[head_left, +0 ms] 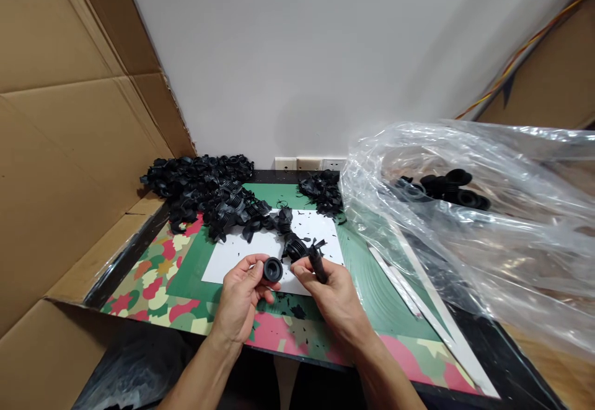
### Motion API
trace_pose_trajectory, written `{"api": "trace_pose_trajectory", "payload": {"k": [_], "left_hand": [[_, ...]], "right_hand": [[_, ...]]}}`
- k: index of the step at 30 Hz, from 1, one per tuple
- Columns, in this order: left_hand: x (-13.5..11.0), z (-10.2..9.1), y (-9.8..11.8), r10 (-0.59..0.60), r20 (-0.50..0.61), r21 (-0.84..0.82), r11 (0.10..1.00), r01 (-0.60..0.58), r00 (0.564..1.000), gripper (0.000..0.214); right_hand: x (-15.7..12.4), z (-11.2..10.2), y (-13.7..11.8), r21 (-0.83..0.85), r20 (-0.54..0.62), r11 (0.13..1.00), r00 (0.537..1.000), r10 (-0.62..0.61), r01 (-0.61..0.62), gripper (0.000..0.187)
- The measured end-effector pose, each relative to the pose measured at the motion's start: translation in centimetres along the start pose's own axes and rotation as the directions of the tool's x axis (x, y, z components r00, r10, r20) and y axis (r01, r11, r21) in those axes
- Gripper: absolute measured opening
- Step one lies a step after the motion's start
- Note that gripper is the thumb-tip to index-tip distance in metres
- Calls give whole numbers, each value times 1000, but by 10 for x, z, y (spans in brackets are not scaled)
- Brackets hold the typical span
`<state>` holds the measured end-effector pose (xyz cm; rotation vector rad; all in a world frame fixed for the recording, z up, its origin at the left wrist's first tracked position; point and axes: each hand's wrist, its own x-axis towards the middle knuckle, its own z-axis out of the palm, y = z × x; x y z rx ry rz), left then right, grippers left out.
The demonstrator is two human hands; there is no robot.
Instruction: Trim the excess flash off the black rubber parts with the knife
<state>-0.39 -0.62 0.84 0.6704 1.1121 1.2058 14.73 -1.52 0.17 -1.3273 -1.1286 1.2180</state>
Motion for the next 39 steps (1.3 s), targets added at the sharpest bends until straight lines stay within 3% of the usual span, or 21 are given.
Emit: {"api": "trace_pose_trajectory", "payload": {"k": [5,15,18,22,26,29,32,34,39], "left_hand": [[0,0,-1,23,29,32,999,-24,999,42],[-4,1,-2,174,61,190,965,-183,983,31],[-3,-1,-4,252,77,298,918,-263,965,26],[-1,-5,-7,356,167,473,790,-392,919,21],[1,-3,-11,365,276,503,734,-458,889,20],[0,4,-13,284,264,430,821,-376,922,25],[-4,14,-9,84,188,297,945,-138,979,35],[-7,19,-5,0,159,191,981,-31,987,39],[-9,23,0,-2,152,89,996,-11,988,39]], "right_hand": [[0,4,-4,37,48,999,999,-10,8,26],[0,11,-4,22,99,999,995,-30,28,24],[-1,11,-6,-42,58,998,997,-53,55,23],[-2,10,-5,-245,13,955,986,-169,167,12],[-4,8,-1,-384,-22,898,971,-239,213,7],[-5,2,2,-386,-80,891,954,-289,238,3],[-4,-8,4,-332,-174,918,942,-287,219,6],[-5,-13,4,-235,-217,959,953,-211,158,10],[-9,-14,-3,10,-102,1000,995,-8,9,20]]}}
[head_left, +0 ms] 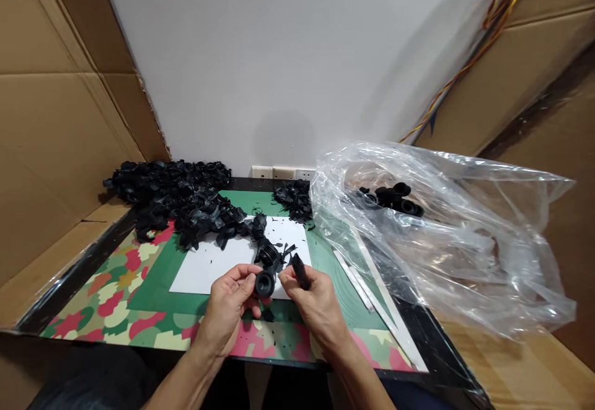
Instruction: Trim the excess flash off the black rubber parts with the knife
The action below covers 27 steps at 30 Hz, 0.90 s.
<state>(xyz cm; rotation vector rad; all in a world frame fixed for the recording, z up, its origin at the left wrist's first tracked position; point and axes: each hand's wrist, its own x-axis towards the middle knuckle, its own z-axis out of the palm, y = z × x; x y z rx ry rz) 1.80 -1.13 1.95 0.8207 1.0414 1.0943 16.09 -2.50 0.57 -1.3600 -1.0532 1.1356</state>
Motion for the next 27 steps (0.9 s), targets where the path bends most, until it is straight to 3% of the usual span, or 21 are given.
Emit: {"api": "trace_pose_trajectory", "payload": {"k": [6,20,27], "left_hand": [[1,-6,-5,107,-11,146,984,-105,994,34],[2,-10,-7,244,-17,353,909,-223,970,19],[0,-10,-14,306,12,403,870,-285,952,10]], "right_hand": [[-1,8,-8,58,138,998,990,-22,14,19],[4,5,-9,-134,114,984,989,-99,114,19],[3,12,-4,-428,79,871,970,-232,243,6]]}}
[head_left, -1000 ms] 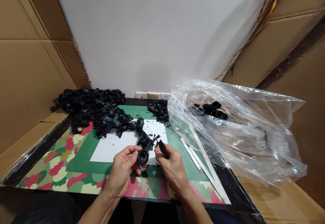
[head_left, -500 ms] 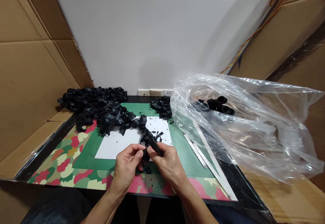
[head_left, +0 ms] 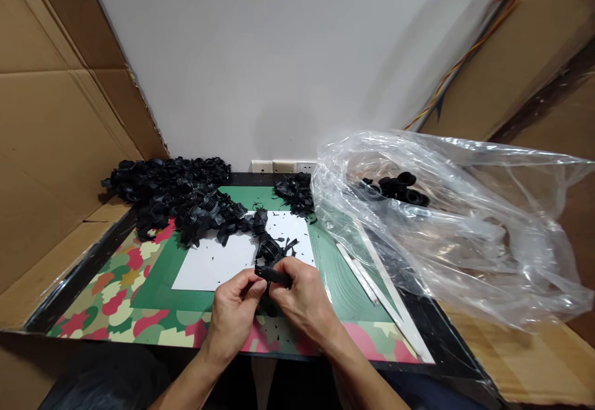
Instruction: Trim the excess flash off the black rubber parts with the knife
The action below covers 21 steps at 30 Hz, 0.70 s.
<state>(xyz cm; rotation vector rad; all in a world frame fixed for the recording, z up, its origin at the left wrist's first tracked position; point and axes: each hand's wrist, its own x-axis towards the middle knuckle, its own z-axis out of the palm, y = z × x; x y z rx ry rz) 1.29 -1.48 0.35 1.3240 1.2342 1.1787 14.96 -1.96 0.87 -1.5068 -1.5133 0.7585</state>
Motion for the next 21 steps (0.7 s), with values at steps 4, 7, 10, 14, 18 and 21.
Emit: {"api": "trace_pose_trajectory", "payload": {"k": [4,7,10,14,18,21], "left_hand": [[-1,-1,2,-96,3,-80,992,96,995,18],[-1,-3,9,-223,54,-232,945,229,973,29],[0,-5,13,-297,90,-358,881,309,951,35],[2,-7,11,-342,93,-413,841,348,935,38],[1,-7,7,-351,95,-418,835,358,931,39],[1,-7,4,-349,96,-402,843,357,932,38]], "right_hand": [[5,-4,5,-147,-128,989,992,15,-34,4],[10,-17,12,-81,-215,987,970,117,-137,4],[10,-28,16,115,-177,974,960,215,-197,13],[4,-31,16,292,-91,934,966,241,-205,20],[-2,-27,15,318,-70,922,965,254,-220,34],[-3,-23,17,317,-118,933,969,216,-169,22]]}}
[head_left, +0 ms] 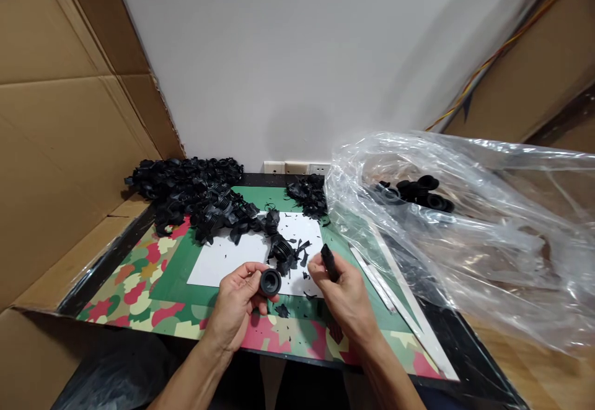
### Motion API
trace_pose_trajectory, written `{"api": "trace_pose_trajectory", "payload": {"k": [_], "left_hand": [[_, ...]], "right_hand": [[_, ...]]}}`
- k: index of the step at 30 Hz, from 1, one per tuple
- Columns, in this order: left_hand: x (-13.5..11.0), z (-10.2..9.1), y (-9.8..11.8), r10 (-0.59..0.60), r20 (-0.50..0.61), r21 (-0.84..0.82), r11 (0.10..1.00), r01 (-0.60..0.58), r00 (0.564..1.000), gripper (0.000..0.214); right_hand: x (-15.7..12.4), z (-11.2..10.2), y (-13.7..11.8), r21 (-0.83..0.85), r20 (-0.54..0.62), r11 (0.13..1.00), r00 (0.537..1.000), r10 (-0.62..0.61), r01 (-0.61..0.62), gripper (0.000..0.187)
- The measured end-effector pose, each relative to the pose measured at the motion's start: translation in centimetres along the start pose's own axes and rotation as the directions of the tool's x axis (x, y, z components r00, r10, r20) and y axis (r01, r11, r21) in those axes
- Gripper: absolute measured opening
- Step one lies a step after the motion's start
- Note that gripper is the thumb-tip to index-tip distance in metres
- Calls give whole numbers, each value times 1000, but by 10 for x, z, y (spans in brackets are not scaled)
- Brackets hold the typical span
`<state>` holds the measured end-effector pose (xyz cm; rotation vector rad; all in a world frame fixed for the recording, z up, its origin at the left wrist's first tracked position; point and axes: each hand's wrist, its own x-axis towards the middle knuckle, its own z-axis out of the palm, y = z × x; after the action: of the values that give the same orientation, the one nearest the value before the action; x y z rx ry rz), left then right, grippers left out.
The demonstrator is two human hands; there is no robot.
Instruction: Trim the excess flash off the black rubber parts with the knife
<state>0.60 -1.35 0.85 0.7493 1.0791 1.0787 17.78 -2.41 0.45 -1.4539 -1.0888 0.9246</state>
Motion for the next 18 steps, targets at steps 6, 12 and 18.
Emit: {"api": "trace_pose_trajectory", "payload": {"k": [6,12,18], "left_hand": [[1,-7,3,429,-24,458,808,-372,903,16],[0,9,2,687,400,603,301,-739,606,33],[21,25,3,680,503,533,242,-811,534,39]], "right_hand": [[0,-2,1,-44,20,998,999,-33,34,29],[-4,0,-5,187,74,982,997,-6,-8,24],[6,-14,-11,250,64,957,984,-165,144,14]]}}
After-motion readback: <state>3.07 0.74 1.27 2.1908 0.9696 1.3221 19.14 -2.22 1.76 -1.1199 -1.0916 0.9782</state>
